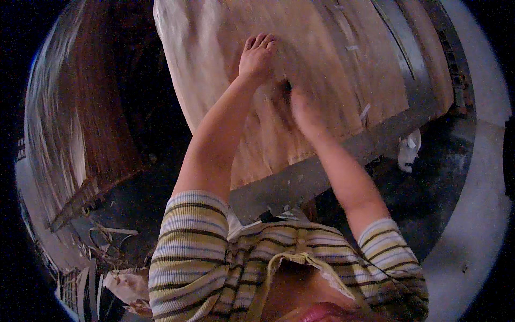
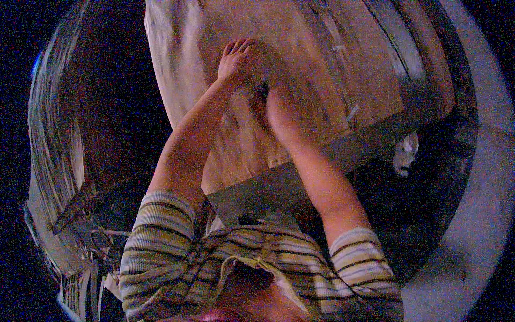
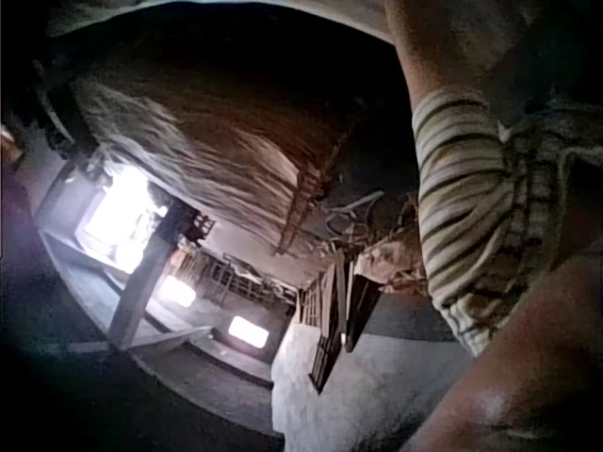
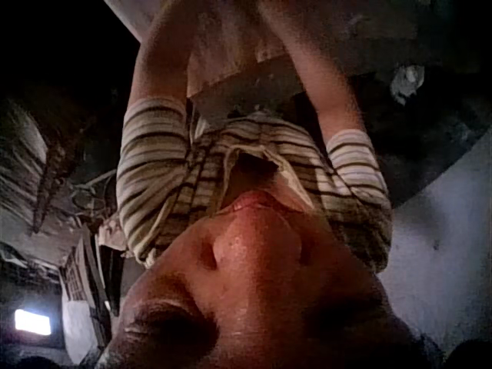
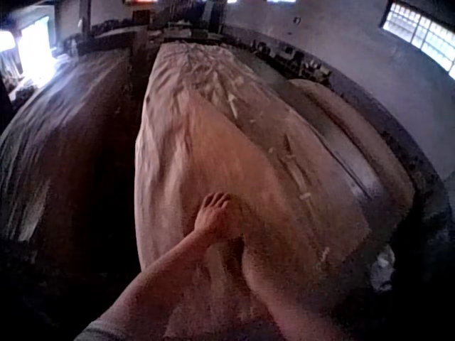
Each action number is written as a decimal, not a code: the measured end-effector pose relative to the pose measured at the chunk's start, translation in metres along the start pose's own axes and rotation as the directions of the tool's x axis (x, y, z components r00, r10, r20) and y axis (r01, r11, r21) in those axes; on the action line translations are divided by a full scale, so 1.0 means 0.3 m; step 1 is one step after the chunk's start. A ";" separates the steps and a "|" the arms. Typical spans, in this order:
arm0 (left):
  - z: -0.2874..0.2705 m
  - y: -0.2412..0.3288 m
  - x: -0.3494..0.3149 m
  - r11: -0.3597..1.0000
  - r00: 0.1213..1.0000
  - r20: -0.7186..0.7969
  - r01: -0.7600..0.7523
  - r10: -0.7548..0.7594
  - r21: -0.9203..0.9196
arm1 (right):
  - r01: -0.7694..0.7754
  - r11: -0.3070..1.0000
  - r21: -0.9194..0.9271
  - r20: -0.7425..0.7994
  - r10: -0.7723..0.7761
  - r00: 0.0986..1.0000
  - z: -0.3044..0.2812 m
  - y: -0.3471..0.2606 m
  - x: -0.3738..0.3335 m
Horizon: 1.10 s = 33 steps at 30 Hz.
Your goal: The person unrolls and flattens wood veneer sheets, cuts segments using a utility knife, applies adhesive tape to join pieces, and measures the dimensions with a tape measure.
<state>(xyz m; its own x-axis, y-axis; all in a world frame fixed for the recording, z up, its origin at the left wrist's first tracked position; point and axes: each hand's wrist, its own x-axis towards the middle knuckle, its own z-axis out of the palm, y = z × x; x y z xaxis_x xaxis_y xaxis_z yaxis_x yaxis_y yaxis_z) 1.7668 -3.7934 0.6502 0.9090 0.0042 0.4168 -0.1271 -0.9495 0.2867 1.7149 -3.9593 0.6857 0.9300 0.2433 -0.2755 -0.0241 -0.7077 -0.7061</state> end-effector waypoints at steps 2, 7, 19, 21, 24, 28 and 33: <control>0.010 0.009 0.023 0.998 1.000 -0.003 -0.004 0.004 0.057 | 0.048 0.999 0.020 0.095 -0.049 0.994 -0.036 0.118 -0.135; -0.017 0.056 0.056 1.000 0.999 0.039 0.003 -0.004 0.023 | -0.051 0.774 -0.631 0.180 0.209 0.961 -0.208 0.225 -0.501; -0.004 0.165 -0.004 0.985 0.991 -0.059 0.113 -0.122 -0.132 | 0.509 0.777 -0.370 0.169 -0.482 0.859 -0.303 0.056 0.209; 0.018 0.146 -0.025 0.978 0.983 -0.062 0.163 -0.171 -0.127 | 0.519 0.690 -0.505 0.307 -0.419 0.855 -0.221 -0.077 0.292; -0.004 0.167 -0.025 0.980 0.985 -0.026 0.167 -0.171 -0.110 | 0.490 0.591 -0.641 0.396 -0.293 0.870 -0.178 -0.139 0.316; -0.002 0.140 -0.034 0.986 0.987 -0.008 0.164 -0.163 0.040 | 0.542 0.577 -0.611 0.357 -0.410 0.839 -0.202 -0.074 0.315; -0.022 0.142 -0.095 0.981 0.987 0.009 0.161 -0.163 0.113 | 0.396 0.679 -0.618 0.123 -0.414 0.902 -0.295 0.260 0.166</control>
<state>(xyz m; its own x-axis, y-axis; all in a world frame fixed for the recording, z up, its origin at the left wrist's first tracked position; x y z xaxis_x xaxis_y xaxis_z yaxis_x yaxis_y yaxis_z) 1.7329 -3.8319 0.6562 0.9211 0.1561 0.3567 0.0664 -0.9657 0.2512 1.7917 -4.0612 0.6746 0.8034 0.5943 -0.0365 0.5790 -0.7940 -0.1852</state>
